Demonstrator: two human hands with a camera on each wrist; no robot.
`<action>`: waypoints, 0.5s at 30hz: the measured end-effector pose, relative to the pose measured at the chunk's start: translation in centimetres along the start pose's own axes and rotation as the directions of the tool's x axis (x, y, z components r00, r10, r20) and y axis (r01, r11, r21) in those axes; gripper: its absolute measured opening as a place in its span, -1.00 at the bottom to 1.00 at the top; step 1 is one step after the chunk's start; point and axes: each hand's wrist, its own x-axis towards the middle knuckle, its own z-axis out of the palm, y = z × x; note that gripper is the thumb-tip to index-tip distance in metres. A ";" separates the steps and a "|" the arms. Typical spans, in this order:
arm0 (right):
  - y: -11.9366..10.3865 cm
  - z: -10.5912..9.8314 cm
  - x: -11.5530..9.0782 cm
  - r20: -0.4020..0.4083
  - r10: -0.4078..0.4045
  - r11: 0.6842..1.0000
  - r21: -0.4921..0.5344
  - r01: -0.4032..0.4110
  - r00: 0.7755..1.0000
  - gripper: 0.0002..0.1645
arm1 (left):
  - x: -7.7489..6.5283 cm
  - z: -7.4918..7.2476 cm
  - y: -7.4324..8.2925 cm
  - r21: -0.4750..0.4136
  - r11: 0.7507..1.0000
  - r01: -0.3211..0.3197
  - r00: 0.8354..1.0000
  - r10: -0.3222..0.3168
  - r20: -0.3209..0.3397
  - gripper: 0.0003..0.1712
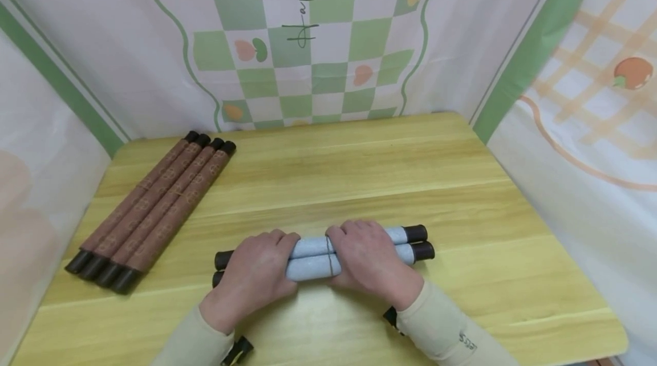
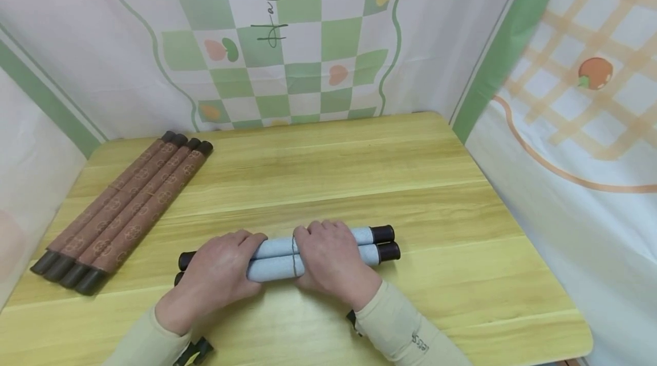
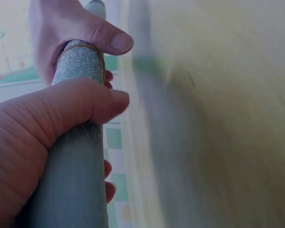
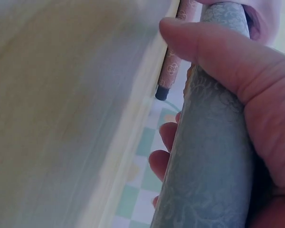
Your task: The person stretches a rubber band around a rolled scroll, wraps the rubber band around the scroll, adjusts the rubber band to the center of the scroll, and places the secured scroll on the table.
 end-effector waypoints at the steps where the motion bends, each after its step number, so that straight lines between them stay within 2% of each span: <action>1: 0.0 0.0 0.0 -0.008 0.000 1.000 0.000 0.000 1.000 -0.27 | -0.1 0.0 -0.1 -0.008 1.000 -0.003 1.000 0.003 0.003 -0.24; 7: 0.5 0.2 0.1 -0.070 -0.026 1.000 0.002 0.026 0.997 -0.35 | -1.0 0.0 -0.3 -0.055 0.998 -0.008 1.000 0.009 0.025 -0.07; 11: 0.7 0.2 0.1 -0.092 -0.047 0.999 0.000 0.047 0.995 -0.31 | -1.5 -0.2 -0.4 -0.080 0.997 -0.006 0.999 0.010 0.041 -0.01; 15: 0.8 0.2 0.2 -0.092 -0.053 0.999 0.007 0.054 0.994 -0.25 | -2.0 -0.4 -0.6 -0.071 0.997 -0.025 0.999 0.026 0.020 0.01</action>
